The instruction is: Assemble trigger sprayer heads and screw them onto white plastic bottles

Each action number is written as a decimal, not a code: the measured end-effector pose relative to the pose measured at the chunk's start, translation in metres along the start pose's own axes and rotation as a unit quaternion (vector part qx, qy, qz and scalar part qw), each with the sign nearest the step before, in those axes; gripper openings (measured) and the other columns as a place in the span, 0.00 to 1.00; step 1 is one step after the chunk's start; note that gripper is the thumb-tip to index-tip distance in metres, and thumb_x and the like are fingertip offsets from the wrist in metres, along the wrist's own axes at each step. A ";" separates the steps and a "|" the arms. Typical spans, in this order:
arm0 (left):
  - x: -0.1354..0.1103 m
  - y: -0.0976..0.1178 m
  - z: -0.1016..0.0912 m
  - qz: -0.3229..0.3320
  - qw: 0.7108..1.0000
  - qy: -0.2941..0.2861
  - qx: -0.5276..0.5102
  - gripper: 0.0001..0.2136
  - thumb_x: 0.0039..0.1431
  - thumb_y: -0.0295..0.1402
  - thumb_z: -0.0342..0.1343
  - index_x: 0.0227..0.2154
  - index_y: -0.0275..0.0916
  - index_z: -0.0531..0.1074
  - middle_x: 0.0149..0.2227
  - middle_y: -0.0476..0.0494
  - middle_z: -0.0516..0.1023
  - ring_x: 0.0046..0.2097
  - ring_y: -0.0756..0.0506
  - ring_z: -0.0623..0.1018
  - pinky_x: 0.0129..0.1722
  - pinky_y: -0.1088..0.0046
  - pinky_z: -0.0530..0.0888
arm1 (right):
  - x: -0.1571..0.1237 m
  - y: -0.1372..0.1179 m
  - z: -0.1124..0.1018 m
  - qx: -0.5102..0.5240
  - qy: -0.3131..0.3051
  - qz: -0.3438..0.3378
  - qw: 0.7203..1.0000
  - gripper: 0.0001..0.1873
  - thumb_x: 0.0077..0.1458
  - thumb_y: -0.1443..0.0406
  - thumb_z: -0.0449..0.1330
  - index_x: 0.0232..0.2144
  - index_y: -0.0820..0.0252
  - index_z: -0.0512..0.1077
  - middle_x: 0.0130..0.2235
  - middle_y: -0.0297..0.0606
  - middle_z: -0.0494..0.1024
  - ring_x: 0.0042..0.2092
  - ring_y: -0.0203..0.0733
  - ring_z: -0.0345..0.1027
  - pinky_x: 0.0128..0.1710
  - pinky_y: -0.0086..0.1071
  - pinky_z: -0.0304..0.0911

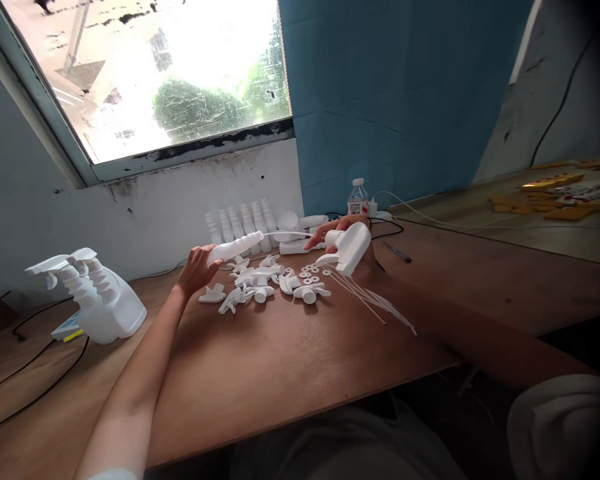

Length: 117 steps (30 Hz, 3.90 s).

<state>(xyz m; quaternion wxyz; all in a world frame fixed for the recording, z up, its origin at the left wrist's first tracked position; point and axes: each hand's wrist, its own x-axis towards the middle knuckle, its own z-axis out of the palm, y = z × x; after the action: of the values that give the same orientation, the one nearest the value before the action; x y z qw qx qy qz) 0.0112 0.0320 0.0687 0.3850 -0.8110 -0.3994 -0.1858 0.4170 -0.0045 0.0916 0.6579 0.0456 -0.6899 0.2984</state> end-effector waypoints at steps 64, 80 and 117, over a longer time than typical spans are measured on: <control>0.094 0.144 -0.203 -0.226 0.863 0.169 -0.419 0.07 0.54 0.36 0.64 0.34 0.39 0.81 0.34 0.45 0.82 0.33 0.48 0.79 0.31 0.75 0.74 | 0.019 -0.023 0.111 0.243 -0.131 0.282 0.919 0.16 0.56 0.57 0.63 0.41 0.60 0.65 0.29 0.34 0.74 0.30 0.38 0.71 0.29 0.32 0.70; 0.093 0.147 -0.203 -0.241 0.862 0.167 -0.413 0.08 0.53 0.37 0.64 0.32 0.39 0.80 0.32 0.46 0.82 0.31 0.49 0.78 0.28 0.76 0.73 | 0.018 -0.028 0.114 0.219 -0.117 0.283 0.926 0.19 0.53 0.56 0.65 0.40 0.59 0.65 0.29 0.33 0.73 0.30 0.38 0.70 0.29 0.32 0.69; 0.085 0.103 -0.199 -0.185 0.869 0.106 -0.446 0.16 0.62 0.45 0.55 0.39 0.40 0.81 0.37 0.42 0.82 0.34 0.47 0.78 0.35 0.71 0.75 | 0.032 -0.005 0.092 0.224 -0.195 0.339 0.893 0.11 0.52 0.61 0.65 0.30 0.63 0.69 0.27 0.32 0.71 0.27 0.34 0.68 0.27 0.30 0.66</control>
<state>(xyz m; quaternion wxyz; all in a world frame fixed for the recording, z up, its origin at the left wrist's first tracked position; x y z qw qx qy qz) 0.1459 -0.1186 0.1975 -0.0186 -0.7831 -0.3738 -0.4968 0.3338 -0.0410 0.1274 0.3419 0.0121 -0.6928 0.6349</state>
